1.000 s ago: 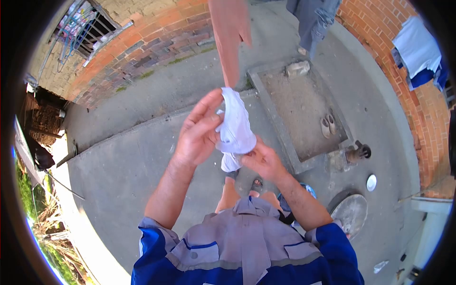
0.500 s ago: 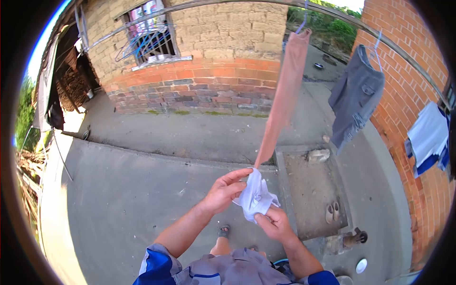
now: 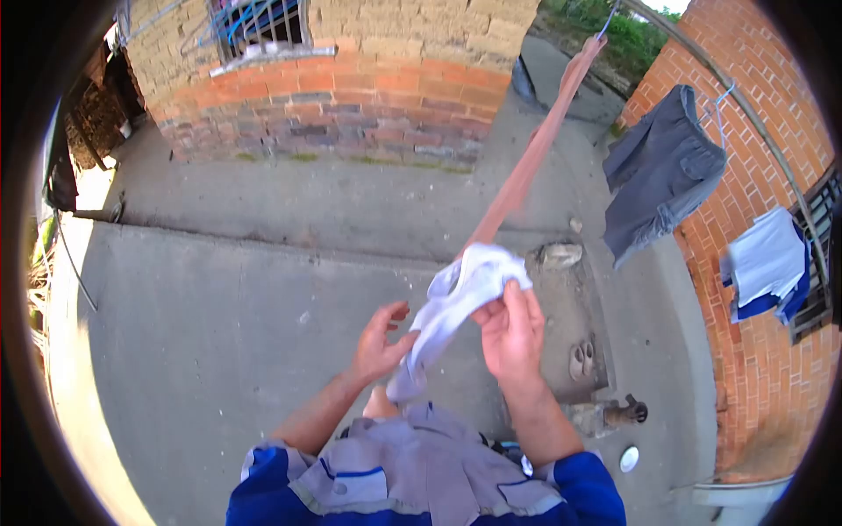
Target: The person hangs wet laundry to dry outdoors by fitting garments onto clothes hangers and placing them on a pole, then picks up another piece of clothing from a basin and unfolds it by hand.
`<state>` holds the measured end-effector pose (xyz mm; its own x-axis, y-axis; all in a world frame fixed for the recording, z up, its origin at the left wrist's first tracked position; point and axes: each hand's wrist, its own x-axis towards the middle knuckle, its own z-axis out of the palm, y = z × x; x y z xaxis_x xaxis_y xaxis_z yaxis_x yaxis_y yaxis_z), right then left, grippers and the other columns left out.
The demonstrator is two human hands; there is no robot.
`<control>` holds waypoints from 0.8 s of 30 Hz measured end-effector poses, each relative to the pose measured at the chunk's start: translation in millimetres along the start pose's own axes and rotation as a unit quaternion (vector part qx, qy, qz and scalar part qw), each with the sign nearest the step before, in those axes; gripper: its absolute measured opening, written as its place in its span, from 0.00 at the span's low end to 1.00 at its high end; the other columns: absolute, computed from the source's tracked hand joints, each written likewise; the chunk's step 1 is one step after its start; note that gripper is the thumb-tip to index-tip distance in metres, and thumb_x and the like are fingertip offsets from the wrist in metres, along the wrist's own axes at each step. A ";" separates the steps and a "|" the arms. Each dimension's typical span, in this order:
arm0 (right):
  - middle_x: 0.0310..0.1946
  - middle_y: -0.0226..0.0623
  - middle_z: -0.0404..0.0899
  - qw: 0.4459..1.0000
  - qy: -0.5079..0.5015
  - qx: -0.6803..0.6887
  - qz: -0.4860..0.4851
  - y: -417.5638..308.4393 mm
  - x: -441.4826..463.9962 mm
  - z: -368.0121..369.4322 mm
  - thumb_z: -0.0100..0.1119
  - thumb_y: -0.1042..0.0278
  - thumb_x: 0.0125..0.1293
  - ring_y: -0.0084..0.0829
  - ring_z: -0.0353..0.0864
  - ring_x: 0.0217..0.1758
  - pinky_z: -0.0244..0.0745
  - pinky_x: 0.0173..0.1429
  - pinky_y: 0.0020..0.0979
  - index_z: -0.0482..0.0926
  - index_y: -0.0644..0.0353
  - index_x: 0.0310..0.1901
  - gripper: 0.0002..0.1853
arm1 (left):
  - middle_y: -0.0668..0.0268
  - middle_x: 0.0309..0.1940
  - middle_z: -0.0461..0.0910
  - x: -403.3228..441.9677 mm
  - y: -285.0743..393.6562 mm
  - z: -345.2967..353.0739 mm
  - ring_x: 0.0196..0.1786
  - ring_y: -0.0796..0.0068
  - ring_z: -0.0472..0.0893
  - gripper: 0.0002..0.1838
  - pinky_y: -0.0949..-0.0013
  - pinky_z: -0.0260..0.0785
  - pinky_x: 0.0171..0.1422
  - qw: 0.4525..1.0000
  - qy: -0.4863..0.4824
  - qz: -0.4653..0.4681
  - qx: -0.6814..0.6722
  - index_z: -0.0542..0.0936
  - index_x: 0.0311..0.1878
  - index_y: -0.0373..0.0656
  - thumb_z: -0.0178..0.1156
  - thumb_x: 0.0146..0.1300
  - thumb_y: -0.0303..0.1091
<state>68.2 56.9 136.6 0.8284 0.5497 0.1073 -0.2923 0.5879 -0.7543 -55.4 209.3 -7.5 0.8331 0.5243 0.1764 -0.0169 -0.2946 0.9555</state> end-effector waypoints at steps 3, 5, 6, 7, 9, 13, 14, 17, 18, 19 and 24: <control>0.51 0.40 0.82 1.000 -0.012 0.002 -0.008 8.4 21.0 8.1 0.44 0.64 0.81 0.34 0.85 0.51 0.86 0.51 0.41 0.73 0.64 0.59 0.16 | 0.50 0.62 0.76 0.7 -15.6 -4.8 0.61 0.59 0.79 0.33 0.60 0.74 0.63 0.993 -0.063 -0.042 0.086 0.69 0.70 0.41 0.66 0.66 0.43; 0.53 0.41 0.81 0.999 -0.014 -0.010 -0.028 13.9 34.4 10.7 0.45 0.62 0.80 0.35 0.84 0.54 0.85 0.52 0.41 0.72 0.65 0.60 0.16 | 0.48 0.65 0.73 5.5 -39.7 -6.3 0.64 0.57 0.78 0.38 0.59 0.72 0.65 0.989 -0.094 -0.103 -0.043 0.66 0.73 0.41 0.66 0.65 0.49; 0.54 0.42 0.80 0.999 -0.014 -0.008 -0.033 14.9 39.2 14.7 0.45 0.62 0.80 0.36 0.83 0.55 0.85 0.52 0.42 0.72 0.64 0.60 0.17 | 0.47 0.67 0.72 11.1 -43.6 -6.2 0.65 0.56 0.77 0.40 0.58 0.71 0.66 0.980 -0.107 -0.123 -0.109 0.64 0.74 0.40 0.66 0.65 0.52; 0.56 0.43 0.79 0.999 -0.016 -0.007 -0.040 14.3 44.1 20.0 0.46 0.61 0.80 0.37 0.83 0.56 0.85 0.53 0.43 0.71 0.64 0.60 0.17 | 0.47 0.68 0.71 15.0 -45.8 -5.7 0.66 0.54 0.76 0.43 0.57 0.70 0.67 0.978 -0.108 -0.124 -0.130 0.63 0.75 0.39 0.65 0.65 0.54; 0.58 0.44 0.77 0.998 -0.020 -0.008 -0.053 14.3 48.7 27.4 0.46 0.60 0.80 0.38 0.81 0.58 0.84 0.54 0.44 0.70 0.64 0.61 0.18 | 0.45 0.69 0.69 17.5 -44.9 -3.0 0.69 0.51 0.73 0.47 0.55 0.68 0.70 0.970 -0.113 -0.127 -0.171 0.59 0.76 0.37 0.65 0.64 0.58; 0.61 0.45 0.74 0.997 -0.040 0.000 -0.062 17.5 55.0 36.1 0.46 0.59 0.80 0.41 0.78 0.61 0.81 0.61 0.48 0.68 0.63 0.63 0.20 | 0.43 0.68 0.68 27.6 -34.7 5.1 0.71 0.48 0.69 0.53 0.54 0.65 0.72 0.998 -0.039 -0.048 0.024 0.57 0.76 0.33 0.71 0.58 0.56; 0.61 0.45 0.74 0.997 -0.035 0.004 -0.062 18.0 55.7 41.8 0.46 0.59 0.80 0.41 0.78 0.61 0.80 0.62 0.49 0.68 0.63 0.64 0.20 | 0.42 0.67 0.69 30.0 -32.2 7.2 0.71 0.47 0.69 0.54 0.54 0.65 0.72 0.998 -0.019 -0.040 0.042 0.57 0.75 0.31 0.72 0.56 0.55; 0.62 0.46 0.72 0.997 -0.038 0.019 -0.063 22.6 55.5 49.2 0.46 0.59 0.80 0.41 0.76 0.64 0.78 0.64 0.52 0.67 0.63 0.64 0.20 | 0.40 0.65 0.69 32.8 -21.4 12.8 0.69 0.46 0.70 0.55 0.53 0.66 0.70 0.995 0.032 -0.039 0.087 0.56 0.75 0.30 0.75 0.53 0.52; 0.63 0.46 0.72 0.997 -0.042 0.023 -0.063 24.4 55.1 51.0 0.46 0.59 0.80 0.42 0.75 0.64 0.77 0.65 0.53 0.67 0.62 0.65 0.20 | 0.39 0.64 0.70 33.3 -19.1 14.1 0.68 0.45 0.71 0.56 0.53 0.67 0.70 0.993 0.047 -0.042 0.099 0.56 0.75 0.30 0.76 0.52 0.51; 0.63 0.46 0.72 0.997 -0.045 0.030 -0.058 26.3 54.1 52.4 0.46 0.59 0.80 0.42 0.74 0.65 0.77 0.65 0.53 0.67 0.62 0.65 0.20 | 0.40 0.62 0.71 33.7 -20.2 16.1 0.65 0.45 0.73 0.53 0.52 0.67 0.68 0.992 0.068 -0.043 0.099 0.59 0.73 0.31 0.75 0.52 0.49; 0.67 0.50 0.68 0.996 -0.062 0.004 -0.057 39.2 41.8 60.0 0.42 0.55 0.81 0.46 0.69 0.71 0.68 0.73 0.54 0.65 0.64 0.68 0.24 | 0.48 0.52 0.80 31.2 -46.0 6.3 0.56 0.50 0.80 0.32 0.57 0.72 0.61 0.983 0.060 -0.158 0.066 0.75 0.62 0.36 0.71 0.55 0.39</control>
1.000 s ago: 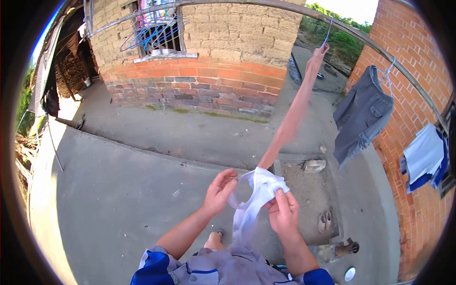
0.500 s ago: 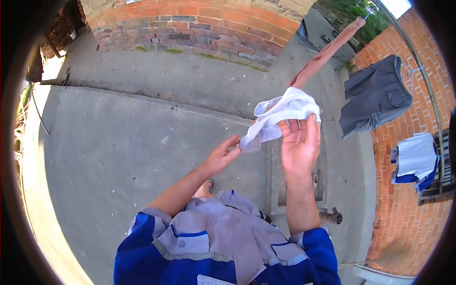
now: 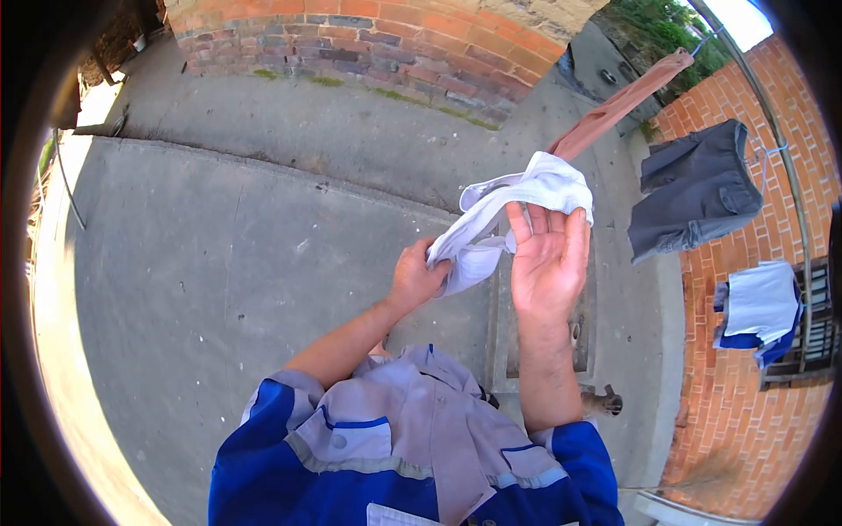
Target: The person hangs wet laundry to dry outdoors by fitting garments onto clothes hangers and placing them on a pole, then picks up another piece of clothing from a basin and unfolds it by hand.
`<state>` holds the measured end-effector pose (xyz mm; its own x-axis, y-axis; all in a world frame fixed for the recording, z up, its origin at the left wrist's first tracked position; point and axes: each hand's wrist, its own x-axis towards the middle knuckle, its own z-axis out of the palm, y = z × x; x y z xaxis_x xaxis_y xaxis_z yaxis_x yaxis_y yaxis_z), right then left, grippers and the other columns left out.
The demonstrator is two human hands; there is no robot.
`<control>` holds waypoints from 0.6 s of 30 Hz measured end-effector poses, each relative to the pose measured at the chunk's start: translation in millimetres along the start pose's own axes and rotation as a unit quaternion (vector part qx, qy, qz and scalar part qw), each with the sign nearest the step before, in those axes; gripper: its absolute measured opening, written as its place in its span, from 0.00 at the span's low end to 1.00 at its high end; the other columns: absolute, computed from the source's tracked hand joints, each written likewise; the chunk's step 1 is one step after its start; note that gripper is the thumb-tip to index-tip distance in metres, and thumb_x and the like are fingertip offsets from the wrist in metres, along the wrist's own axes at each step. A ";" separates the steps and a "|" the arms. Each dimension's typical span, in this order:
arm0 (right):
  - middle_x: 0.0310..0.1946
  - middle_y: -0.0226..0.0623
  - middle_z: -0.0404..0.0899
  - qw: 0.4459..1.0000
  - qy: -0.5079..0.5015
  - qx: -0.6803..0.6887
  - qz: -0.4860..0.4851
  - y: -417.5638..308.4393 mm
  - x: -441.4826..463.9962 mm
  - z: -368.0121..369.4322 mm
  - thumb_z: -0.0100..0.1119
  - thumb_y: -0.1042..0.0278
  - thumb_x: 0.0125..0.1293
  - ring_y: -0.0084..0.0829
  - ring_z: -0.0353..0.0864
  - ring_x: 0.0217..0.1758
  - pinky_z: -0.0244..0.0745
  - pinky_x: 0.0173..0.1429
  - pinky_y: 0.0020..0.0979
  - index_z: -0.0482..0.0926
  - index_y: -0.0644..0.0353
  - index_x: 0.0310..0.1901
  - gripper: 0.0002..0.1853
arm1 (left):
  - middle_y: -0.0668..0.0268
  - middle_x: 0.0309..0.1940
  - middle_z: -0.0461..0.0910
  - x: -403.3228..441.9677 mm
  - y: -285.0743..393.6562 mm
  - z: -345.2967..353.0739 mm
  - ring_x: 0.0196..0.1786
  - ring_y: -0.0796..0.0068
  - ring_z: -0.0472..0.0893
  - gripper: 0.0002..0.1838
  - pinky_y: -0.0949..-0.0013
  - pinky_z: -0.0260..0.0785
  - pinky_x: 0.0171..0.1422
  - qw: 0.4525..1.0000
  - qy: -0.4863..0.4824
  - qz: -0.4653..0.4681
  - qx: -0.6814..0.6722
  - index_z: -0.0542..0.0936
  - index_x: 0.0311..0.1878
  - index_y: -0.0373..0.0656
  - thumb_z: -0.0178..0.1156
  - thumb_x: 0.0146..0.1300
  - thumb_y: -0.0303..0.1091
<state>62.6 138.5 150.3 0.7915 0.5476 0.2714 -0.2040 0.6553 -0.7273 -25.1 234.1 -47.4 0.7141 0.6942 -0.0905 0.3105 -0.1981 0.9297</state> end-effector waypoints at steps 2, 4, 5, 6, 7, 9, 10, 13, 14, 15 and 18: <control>0.63 0.46 0.72 0.999 0.011 -0.040 -0.022 0.5 1.8 0.6 0.43 0.60 0.81 0.41 0.74 0.65 0.77 0.65 0.53 0.68 0.64 0.63 0.19 | 0.50 0.49 0.82 3.5 -26.0 -6.5 0.52 0.52 0.82 0.26 0.57 0.74 0.58 0.997 0.044 0.057 0.014 0.78 0.58 0.38 0.70 0.57 0.36; 0.59 0.44 0.75 0.995 0.027 -0.084 -0.045 1.6 5.0 -2.1 0.43 0.63 0.81 0.38 0.78 0.61 0.82 0.61 0.51 0.71 0.65 0.60 0.16 | 0.51 0.49 0.82 5.6 -46.4 -28.6 0.52 0.51 0.82 0.21 0.56 0.74 0.57 0.994 0.037 0.094 0.047 0.80 0.56 0.38 0.68 0.59 0.33; 0.58 0.44 0.76 0.992 0.035 -0.110 -0.055 1.9 7.9 -8.4 0.44 0.64 0.81 0.37 0.79 0.60 0.83 0.59 0.49 0.72 0.65 0.58 0.15 | 0.52 0.49 0.83 5.3 -54.5 -39.9 0.51 0.53 0.83 0.21 0.57 0.75 0.55 0.992 0.035 0.099 0.065 0.80 0.56 0.39 0.68 0.60 0.33; 0.57 0.43 0.77 0.988 0.042 -0.134 -0.065 2.6 11.6 -14.9 0.44 0.65 0.81 0.36 0.79 0.59 0.84 0.58 0.48 0.72 0.66 0.57 0.14 | 0.52 0.49 0.83 5.8 -62.8 -51.0 0.51 0.54 0.83 0.21 0.58 0.76 0.53 0.990 0.034 0.104 0.084 0.80 0.57 0.39 0.67 0.61 0.33; 0.56 0.43 0.77 0.987 0.049 -0.142 -0.058 2.9 15.2 -21.0 0.44 0.65 0.81 0.36 0.80 0.58 0.84 0.58 0.47 0.73 0.66 0.56 0.14 | 0.53 0.49 0.83 6.0 -68.3 -62.8 0.50 0.56 0.84 0.20 0.59 0.77 0.52 0.988 0.032 0.109 0.103 0.80 0.57 0.39 0.66 0.62 0.32; 0.54 0.42 0.78 0.984 0.063 -0.160 -0.041 3.0 22.0 -34.8 0.45 0.66 0.80 0.35 0.80 0.58 0.85 0.57 0.46 0.74 0.66 0.55 0.13 | 0.54 0.48 0.83 10.4 -73.5 -89.3 0.48 0.61 0.85 0.20 0.61 0.79 0.48 0.999 -0.032 -0.016 0.019 0.78 0.59 0.38 0.64 0.65 0.32; 0.52 0.42 0.79 0.981 0.082 -0.175 -0.030 3.9 25.3 -41.8 0.46 0.65 0.80 0.36 0.81 0.56 0.84 0.57 0.45 0.74 0.66 0.55 0.14 | 0.54 0.48 0.83 12.8 -73.3 -101.2 0.48 0.64 0.85 0.19 0.62 0.81 0.46 0.995 -0.062 -0.078 -0.025 0.78 0.60 0.37 0.62 0.67 0.31; 0.53 0.42 0.79 0.970 0.131 -0.203 0.019 8.7 35.1 -67.9 0.48 0.63 0.80 0.36 0.81 0.56 0.83 0.57 0.43 0.74 0.65 0.55 0.14 | 0.55 0.47 0.83 19.9 -73.5 -128.8 0.46 0.67 0.86 0.20 0.64 0.83 0.44 0.974 -0.029 -0.126 -0.184 0.74 0.63 0.36 0.57 0.70 0.30; 0.53 0.41 0.79 0.968 0.140 -0.204 0.035 11.3 38.4 -77.5 0.49 0.62 0.79 0.35 0.81 0.56 0.82 0.58 0.44 0.74 0.65 0.55 0.15 | 0.54 0.48 0.83 22.8 -69.8 -136.0 0.47 0.65 0.86 0.20 0.64 0.83 0.43 0.968 -0.014 -0.139 -0.208 0.74 0.63 0.35 0.56 0.70 0.30; 0.53 0.41 0.79 0.966 0.150 -0.205 0.051 14.0 41.0 -87.7 0.50 0.61 0.79 0.35 0.81 0.57 0.82 0.59 0.44 0.74 0.65 0.55 0.15 | 0.53 0.49 0.82 24.2 -60.0 -145.0 0.48 0.63 0.85 0.21 0.64 0.84 0.43 0.961 0.000 -0.152 -0.231 0.73 0.63 0.34 0.55 0.69 0.30; 0.54 0.41 0.78 0.961 0.167 -0.196 0.098 23.6 45.4 -115.3 0.53 0.59 0.77 0.36 0.79 0.59 0.78 0.63 0.49 0.74 0.64 0.55 0.16 | 0.52 0.50 0.82 26.8 -28.9 -165.1 0.49 0.61 0.85 0.22 0.62 0.84 0.46 0.941 0.022 -0.184 -0.282 0.72 0.64 0.34 0.53 0.68 0.28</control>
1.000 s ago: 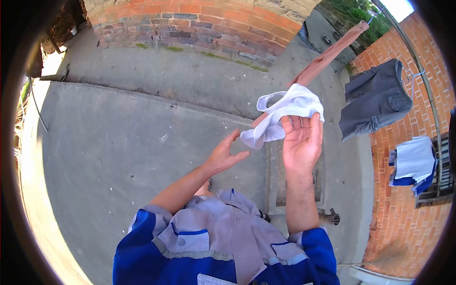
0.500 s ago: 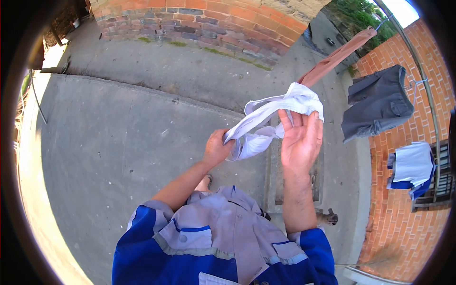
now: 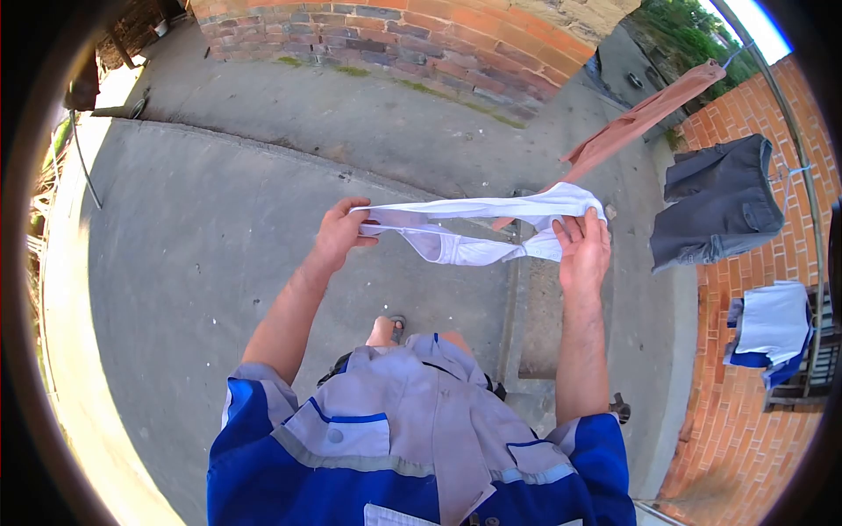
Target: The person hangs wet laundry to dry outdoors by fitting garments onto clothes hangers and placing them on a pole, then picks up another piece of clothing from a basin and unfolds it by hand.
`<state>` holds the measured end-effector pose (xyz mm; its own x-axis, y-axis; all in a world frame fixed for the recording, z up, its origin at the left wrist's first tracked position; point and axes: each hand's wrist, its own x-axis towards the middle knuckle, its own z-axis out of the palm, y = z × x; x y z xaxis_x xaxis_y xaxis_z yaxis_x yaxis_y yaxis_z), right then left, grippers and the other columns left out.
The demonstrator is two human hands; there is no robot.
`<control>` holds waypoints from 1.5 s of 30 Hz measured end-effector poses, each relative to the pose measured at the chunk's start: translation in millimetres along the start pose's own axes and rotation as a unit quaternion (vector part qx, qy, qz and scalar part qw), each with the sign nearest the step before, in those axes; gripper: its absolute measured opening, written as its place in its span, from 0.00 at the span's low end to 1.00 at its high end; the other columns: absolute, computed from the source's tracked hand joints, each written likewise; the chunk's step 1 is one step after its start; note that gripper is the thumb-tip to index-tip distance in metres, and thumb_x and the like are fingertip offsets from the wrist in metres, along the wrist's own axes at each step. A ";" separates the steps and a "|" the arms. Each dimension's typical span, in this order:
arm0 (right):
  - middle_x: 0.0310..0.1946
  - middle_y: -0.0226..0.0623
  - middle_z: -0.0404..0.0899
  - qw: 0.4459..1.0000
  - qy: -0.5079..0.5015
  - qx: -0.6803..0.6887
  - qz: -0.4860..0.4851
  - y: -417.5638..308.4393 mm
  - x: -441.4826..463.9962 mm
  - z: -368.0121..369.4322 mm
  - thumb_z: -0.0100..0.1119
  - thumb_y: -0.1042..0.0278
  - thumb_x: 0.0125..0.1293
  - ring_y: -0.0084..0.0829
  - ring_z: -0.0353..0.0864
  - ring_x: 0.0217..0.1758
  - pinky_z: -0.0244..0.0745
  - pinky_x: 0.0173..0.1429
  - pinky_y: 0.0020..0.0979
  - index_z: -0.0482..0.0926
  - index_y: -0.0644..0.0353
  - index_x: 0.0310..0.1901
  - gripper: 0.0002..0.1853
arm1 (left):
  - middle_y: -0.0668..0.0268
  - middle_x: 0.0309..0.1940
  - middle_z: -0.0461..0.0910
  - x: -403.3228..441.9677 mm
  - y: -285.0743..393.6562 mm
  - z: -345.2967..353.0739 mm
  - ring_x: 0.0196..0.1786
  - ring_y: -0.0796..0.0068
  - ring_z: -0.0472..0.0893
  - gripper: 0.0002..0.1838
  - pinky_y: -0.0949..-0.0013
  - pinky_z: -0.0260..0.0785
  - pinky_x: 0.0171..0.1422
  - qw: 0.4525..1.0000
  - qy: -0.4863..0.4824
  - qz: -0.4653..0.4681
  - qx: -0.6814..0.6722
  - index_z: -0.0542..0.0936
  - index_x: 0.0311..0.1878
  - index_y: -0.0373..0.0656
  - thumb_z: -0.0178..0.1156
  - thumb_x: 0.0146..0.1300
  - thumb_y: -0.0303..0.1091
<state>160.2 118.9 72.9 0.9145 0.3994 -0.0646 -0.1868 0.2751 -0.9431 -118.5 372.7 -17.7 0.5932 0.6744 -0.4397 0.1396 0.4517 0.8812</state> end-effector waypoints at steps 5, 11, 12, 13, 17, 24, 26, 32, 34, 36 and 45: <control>0.58 0.42 0.76 0.989 -0.042 0.138 0.046 9.3 4.2 -7.6 0.55 0.58 0.75 0.41 0.75 0.64 0.71 0.68 0.57 0.73 0.58 0.58 0.16 | 0.54 0.54 0.80 -15.7 23.2 10.3 0.51 0.62 0.85 0.25 0.61 0.80 0.55 0.998 -0.057 -0.006 0.017 0.70 0.67 0.35 0.52 0.66 0.26; 0.62 0.41 0.74 0.944 -0.144 0.292 0.060 9.1 21.8 -18.5 0.54 0.60 0.75 0.41 0.75 0.65 0.71 0.69 0.54 0.70 0.55 0.63 0.19 | 0.57 0.61 0.77 -56.8 -34.0 58.1 0.60 0.67 0.81 0.29 0.66 0.73 0.64 0.956 -0.240 0.033 0.163 0.69 0.70 0.38 0.58 0.64 0.27; 0.65 0.43 0.72 0.946 -0.138 0.287 0.055 8.8 25.9 -20.9 0.54 0.60 0.75 0.40 0.75 0.65 0.72 0.68 0.50 0.69 0.58 0.65 0.21 | 0.57 0.62 0.76 -66.3 -40.7 71.2 0.61 0.67 0.80 0.30 0.67 0.72 0.65 0.940 -0.273 -0.005 0.206 0.70 0.71 0.39 0.60 0.64 0.28; 0.68 0.45 0.71 0.949 -0.132 0.281 0.051 8.3 30.4 -24.2 0.53 0.59 0.75 0.39 0.75 0.65 0.73 0.67 0.47 0.68 0.62 0.66 0.24 | 0.57 0.62 0.77 -73.6 -48.6 83.9 0.61 0.67 0.80 0.30 0.67 0.72 0.65 0.928 -0.300 0.005 0.221 0.70 0.70 0.40 0.60 0.64 0.29; 0.67 0.45 0.72 0.918 -0.260 0.292 0.073 -0.9 47.7 -47.7 0.51 0.65 0.75 0.32 0.80 0.57 0.81 0.44 0.34 0.70 0.61 0.65 0.20 | 0.56 0.62 0.77 -75.2 -84.3 126.0 0.63 0.68 0.78 0.29 0.65 0.72 0.65 0.894 -0.395 -0.017 0.212 0.71 0.70 0.41 0.62 0.66 0.35; 0.73 0.47 0.65 0.891 -0.314 0.303 0.121 -40.7 35.6 -52.0 0.47 0.69 0.76 0.28 0.79 0.55 0.78 0.33 0.26 0.69 0.60 0.67 0.20 | 0.55 0.68 0.71 -45.4 -91.1 181.1 0.69 0.64 0.72 0.37 0.60 0.67 0.71 0.956 -0.287 -0.039 0.055 0.66 0.73 0.39 0.65 0.67 0.50; 0.72 0.47 0.65 0.892 -0.324 0.292 0.121 -41.7 32.6 -55.8 0.47 0.70 0.76 0.28 0.79 0.54 0.78 0.33 0.25 0.69 0.59 0.67 0.20 | 0.54 0.70 0.68 -47.6 -84.3 195.8 0.71 0.62 0.70 0.41 0.56 0.65 0.72 0.963 -0.268 0.033 -0.020 0.62 0.75 0.39 0.64 0.67 0.52; 0.59 0.38 0.75 0.906 -0.288 0.261 0.168 -33.7 34.4 -74.9 0.49 0.71 0.75 0.29 0.79 0.50 0.77 0.29 0.27 0.71 0.54 0.64 0.17 | 0.56 0.67 0.71 -44.6 -53.1 227.4 0.68 0.62 0.71 0.39 0.53 0.65 0.71 0.939 -0.250 0.059 -0.230 0.63 0.74 0.39 0.64 0.67 0.48; 0.51 0.35 0.81 0.918 -0.262 0.233 0.184 -25.8 36.2 -78.4 0.52 0.71 0.73 0.29 0.80 0.46 0.77 0.29 0.29 0.72 0.53 0.62 0.17 | 0.58 0.60 0.76 -37.4 -55.8 225.2 0.61 0.64 0.76 0.31 0.55 0.69 0.67 0.928 -0.238 0.028 -0.286 0.68 0.68 0.40 0.64 0.68 0.44; 0.49 0.35 0.81 0.920 -0.254 0.216 0.206 -10.6 44.6 -84.3 0.53 0.70 0.73 0.28 0.81 0.45 0.78 0.30 0.29 0.73 0.54 0.61 0.16 | 0.62 0.52 0.80 -30.0 -58.0 218.1 0.53 0.68 0.80 0.21 0.58 0.73 0.61 0.915 -0.230 0.021 -0.330 0.74 0.60 0.41 0.63 0.68 0.38; 0.44 0.43 0.84 0.917 -0.229 -0.034 0.326 49.2 58.7 -107.7 0.56 0.67 0.73 0.35 0.86 0.45 0.85 0.48 0.42 0.75 0.65 0.58 0.16 | 0.57 0.51 0.80 -62.3 -6.1 219.3 0.50 0.68 0.81 0.19 0.62 0.76 0.53 0.925 -0.231 0.073 -0.292 0.68 0.60 0.42 0.58 0.68 0.24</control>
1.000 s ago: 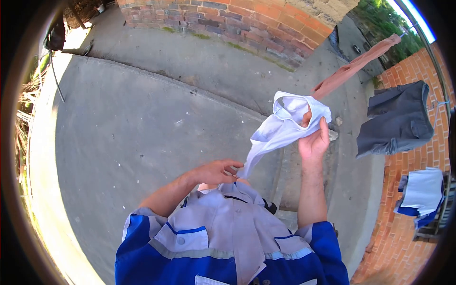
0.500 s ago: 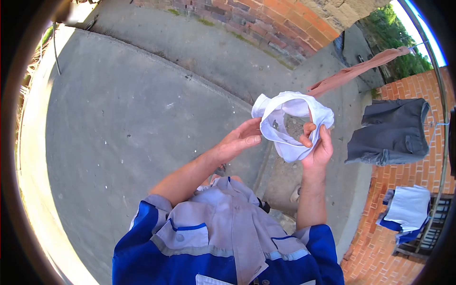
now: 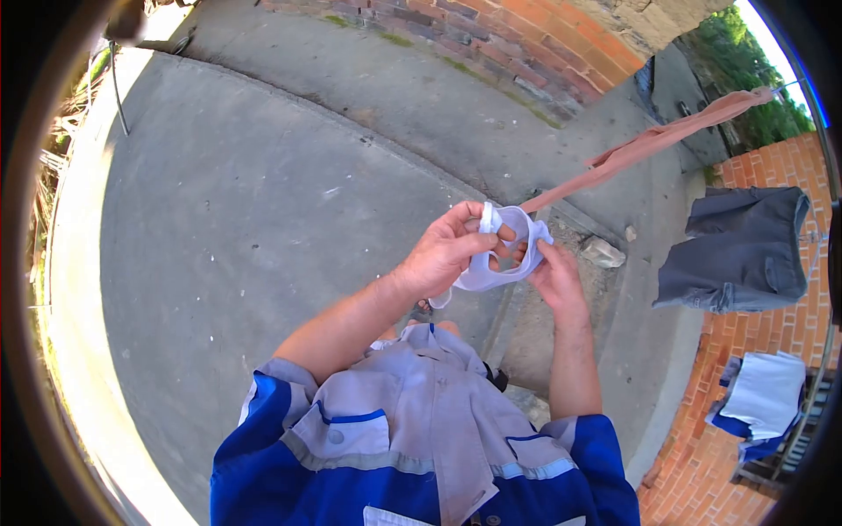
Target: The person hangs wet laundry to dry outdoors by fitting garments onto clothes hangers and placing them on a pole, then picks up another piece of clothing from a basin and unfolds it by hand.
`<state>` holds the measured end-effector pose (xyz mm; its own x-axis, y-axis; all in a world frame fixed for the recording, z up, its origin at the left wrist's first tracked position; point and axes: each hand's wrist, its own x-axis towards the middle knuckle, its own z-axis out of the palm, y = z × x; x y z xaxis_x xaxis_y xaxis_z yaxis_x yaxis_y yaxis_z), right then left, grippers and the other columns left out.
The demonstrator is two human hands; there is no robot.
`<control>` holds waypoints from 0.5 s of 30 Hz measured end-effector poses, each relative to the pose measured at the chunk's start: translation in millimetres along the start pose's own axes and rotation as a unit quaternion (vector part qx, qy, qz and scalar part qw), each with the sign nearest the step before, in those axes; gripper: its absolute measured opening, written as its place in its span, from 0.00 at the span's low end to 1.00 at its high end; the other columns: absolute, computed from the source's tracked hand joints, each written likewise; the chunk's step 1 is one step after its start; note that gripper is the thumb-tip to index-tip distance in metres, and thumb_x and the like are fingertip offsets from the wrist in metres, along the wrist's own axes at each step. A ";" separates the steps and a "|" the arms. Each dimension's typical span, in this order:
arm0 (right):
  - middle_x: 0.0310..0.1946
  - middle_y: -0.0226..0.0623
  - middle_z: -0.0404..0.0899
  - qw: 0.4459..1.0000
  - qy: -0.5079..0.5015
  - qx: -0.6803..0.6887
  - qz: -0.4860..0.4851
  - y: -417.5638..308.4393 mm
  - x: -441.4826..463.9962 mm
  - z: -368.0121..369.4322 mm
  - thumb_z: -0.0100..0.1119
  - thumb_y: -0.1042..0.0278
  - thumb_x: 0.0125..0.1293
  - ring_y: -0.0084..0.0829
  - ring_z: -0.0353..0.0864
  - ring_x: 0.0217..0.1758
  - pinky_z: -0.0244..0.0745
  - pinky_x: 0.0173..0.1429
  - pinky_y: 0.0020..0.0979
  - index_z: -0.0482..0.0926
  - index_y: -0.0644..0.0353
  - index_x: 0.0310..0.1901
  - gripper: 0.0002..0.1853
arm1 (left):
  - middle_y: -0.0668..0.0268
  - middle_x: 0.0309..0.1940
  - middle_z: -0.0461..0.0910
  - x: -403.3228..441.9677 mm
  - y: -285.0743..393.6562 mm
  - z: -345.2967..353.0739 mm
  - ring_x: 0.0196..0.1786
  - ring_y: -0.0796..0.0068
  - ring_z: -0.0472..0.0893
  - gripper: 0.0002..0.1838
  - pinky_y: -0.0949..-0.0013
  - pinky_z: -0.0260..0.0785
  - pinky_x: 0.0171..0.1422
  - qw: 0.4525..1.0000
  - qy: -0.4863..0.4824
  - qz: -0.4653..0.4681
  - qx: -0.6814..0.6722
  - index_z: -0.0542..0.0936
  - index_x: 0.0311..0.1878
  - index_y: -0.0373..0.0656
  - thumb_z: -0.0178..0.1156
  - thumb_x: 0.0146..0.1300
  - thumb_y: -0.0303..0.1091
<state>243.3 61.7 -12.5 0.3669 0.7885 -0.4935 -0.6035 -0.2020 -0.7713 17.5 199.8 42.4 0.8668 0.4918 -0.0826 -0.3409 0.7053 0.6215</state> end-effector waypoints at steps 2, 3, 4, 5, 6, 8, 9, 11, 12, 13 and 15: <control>0.44 0.44 0.83 0.973 0.088 -0.204 -0.059 9.6 -1.0 0.2 0.55 0.62 0.75 0.35 0.86 0.46 0.83 0.52 0.41 0.73 0.67 0.58 0.18 | 0.57 0.52 0.80 -0.1 -6.8 6.5 0.52 0.68 0.81 0.20 0.62 0.76 0.55 0.998 -0.010 0.000 0.055 0.67 0.62 0.41 0.58 0.68 0.22; 0.44 0.44 0.83 0.932 0.120 -0.313 -0.137 23.9 4.4 -11.2 0.55 0.60 0.75 0.35 0.86 0.46 0.82 0.53 0.39 0.73 0.67 0.58 0.19 | 0.57 0.57 0.77 -0.6 -8.8 8.4 0.56 0.68 0.80 0.22 0.61 0.75 0.59 0.996 -0.022 -0.011 0.090 0.65 0.64 0.40 0.56 0.69 0.20; 0.44 0.44 0.83 0.872 0.147 -0.417 -0.212 28.0 4.0 -5.2 0.54 0.58 0.76 0.35 0.86 0.46 0.82 0.53 0.38 0.72 0.68 0.58 0.21 | 0.57 0.57 0.76 -0.4 -17.9 8.7 0.58 0.67 0.79 0.22 0.61 0.75 0.60 0.992 -0.027 0.003 0.121 0.65 0.65 0.39 0.56 0.69 0.20; 0.45 0.45 0.82 0.918 0.109 -0.348 -0.158 24.4 -1.7 -3.7 0.54 0.55 0.76 0.35 0.85 0.47 0.82 0.54 0.37 0.72 0.68 0.59 0.23 | 0.58 0.58 0.74 0.0 -32.0 6.4 0.59 0.66 0.78 0.23 0.60 0.74 0.61 0.988 -0.029 0.017 0.152 0.65 0.65 0.39 0.56 0.69 0.21; 0.46 0.45 0.82 0.954 0.071 -0.275 -0.099 3.3 -21.8 20.3 0.53 0.53 0.76 0.35 0.85 0.47 0.81 0.54 0.37 0.71 0.69 0.60 0.25 | 0.58 0.59 0.73 -1.6 -43.7 4.3 0.60 0.65 0.78 0.23 0.60 0.74 0.62 0.982 -0.029 0.029 0.183 0.64 0.66 0.38 0.56 0.69 0.21; 0.47 0.45 0.81 0.980 0.009 -0.194 -0.031 -10.9 -41.3 49.0 0.51 0.48 0.77 0.33 0.84 0.49 0.81 0.55 0.36 0.71 0.69 0.61 0.28 | 0.56 0.61 0.71 -6.8 -58.3 1.7 0.62 0.60 0.76 0.26 0.58 0.72 0.65 0.948 -0.028 0.085 0.307 0.63 0.67 0.37 0.57 0.67 0.22; 0.48 0.45 0.81 0.981 -0.015 -0.193 -0.027 -11.3 -44.6 58.3 0.50 0.46 0.77 0.32 0.84 0.49 0.81 0.55 0.35 0.70 0.69 0.61 0.29 | 0.55 0.61 0.69 -9.9 -61.7 2.1 0.63 0.57 0.75 0.28 0.57 0.71 0.66 0.923 -0.030 0.112 0.366 0.63 0.68 0.36 0.58 0.65 0.22; 0.48 0.43 0.81 0.979 -0.016 -0.197 -0.044 -4.7 -44.6 66.1 0.53 0.52 0.77 0.30 0.81 0.53 0.80 0.55 0.34 0.70 0.69 0.61 0.26 | 0.49 0.60 0.68 -17.2 -66.5 3.9 0.64 0.49 0.72 0.30 0.55 0.69 0.67 0.899 -0.016 0.119 0.421 0.64 0.66 0.33 0.60 0.60 0.22; 0.48 0.43 0.81 0.978 -0.015 -0.202 -0.045 -0.4 -41.5 69.4 0.54 0.56 0.77 0.30 0.81 0.53 0.79 0.56 0.34 0.70 0.69 0.61 0.24 | 0.46 0.59 0.68 -21.2 -67.4 3.9 0.65 0.45 0.71 0.32 0.54 0.68 0.68 0.886 -0.009 0.121 0.447 0.64 0.66 0.32 0.61 0.57 0.22; 0.48 0.43 0.81 0.977 -0.014 -0.208 -0.045 3.2 -39.3 70.4 0.55 0.59 0.76 0.29 0.81 0.53 0.79 0.56 0.33 0.71 0.69 0.61 0.22 | 0.47 0.59 0.66 -23.6 -73.0 1.8 0.65 0.44 0.70 0.35 0.54 0.66 0.68 0.884 -0.004 0.143 0.446 0.65 0.67 0.33 0.61 0.54 0.24; 0.49 0.43 0.81 0.980 -0.019 -0.195 -0.042 9.2 -37.3 77.2 0.57 0.66 0.74 0.29 0.81 0.53 0.78 0.57 0.33 0.71 0.68 0.61 0.20 | 0.49 0.60 0.67 -28.6 -70.3 -8.0 0.64 0.45 0.70 0.33 0.54 0.67 0.68 0.869 -0.015 0.151 0.472 0.67 0.67 0.35 0.61 0.55 0.24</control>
<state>169.4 75.3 29.8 0.3735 0.8312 -0.4119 -0.2531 -0.3358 -0.9073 13.8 140.2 -5.1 0.8030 0.5588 0.2071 -0.1169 -0.1931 0.9742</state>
